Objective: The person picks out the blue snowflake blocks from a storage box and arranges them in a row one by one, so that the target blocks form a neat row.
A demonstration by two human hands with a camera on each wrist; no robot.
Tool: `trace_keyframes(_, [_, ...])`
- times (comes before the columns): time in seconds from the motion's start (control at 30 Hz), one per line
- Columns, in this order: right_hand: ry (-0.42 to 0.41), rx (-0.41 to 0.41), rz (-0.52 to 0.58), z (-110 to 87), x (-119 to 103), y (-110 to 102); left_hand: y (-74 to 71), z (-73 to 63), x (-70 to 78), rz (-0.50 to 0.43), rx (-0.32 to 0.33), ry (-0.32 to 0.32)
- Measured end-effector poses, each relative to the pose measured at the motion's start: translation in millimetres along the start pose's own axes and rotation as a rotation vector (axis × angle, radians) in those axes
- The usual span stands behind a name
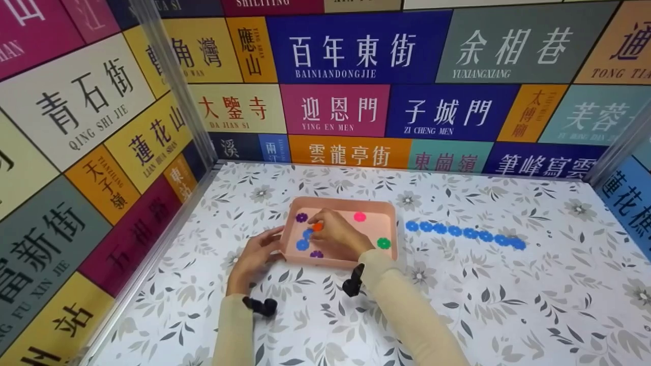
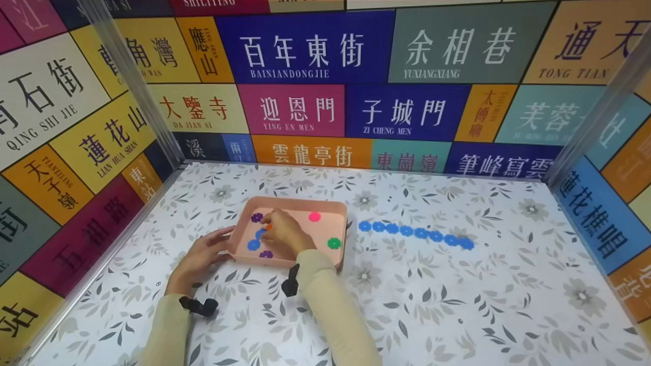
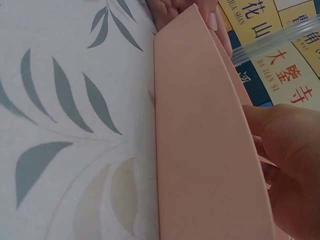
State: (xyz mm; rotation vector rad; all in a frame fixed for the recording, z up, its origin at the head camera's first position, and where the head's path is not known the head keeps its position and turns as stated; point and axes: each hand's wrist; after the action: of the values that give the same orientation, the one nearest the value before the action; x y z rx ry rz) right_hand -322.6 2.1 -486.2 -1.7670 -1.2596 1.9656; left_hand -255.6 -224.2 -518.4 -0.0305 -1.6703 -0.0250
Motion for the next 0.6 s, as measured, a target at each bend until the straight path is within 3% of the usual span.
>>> trace_keyframes(0.17, [-0.036, 0.005, -0.052, 5.3, -1.3, 5.3, -1.2, -0.2, -0.1, -0.013, -0.008, 0.007])
trace_keyframes(0.37, [-0.016, -0.022, -0.101, 7.7, -6.6, 8.1, -1.2, -0.7, 0.2, -0.031, -0.016, 0.032])
trace_keyframes(0.6, [-0.024, -0.032, -0.158, 10.7, -5.8, 8.2, -1.1, -0.7, -0.7, 0.013, -0.006, 0.028])
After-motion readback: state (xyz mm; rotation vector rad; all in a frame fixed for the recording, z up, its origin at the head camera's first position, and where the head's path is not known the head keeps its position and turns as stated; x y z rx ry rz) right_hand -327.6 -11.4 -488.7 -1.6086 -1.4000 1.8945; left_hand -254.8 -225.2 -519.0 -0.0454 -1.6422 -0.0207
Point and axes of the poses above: each hand's wrist, its own z-axis towards the middle knuckle, its own y-axis out of the palm, x = y × z, and after that the axes turned 5 degrees about y, right-handed
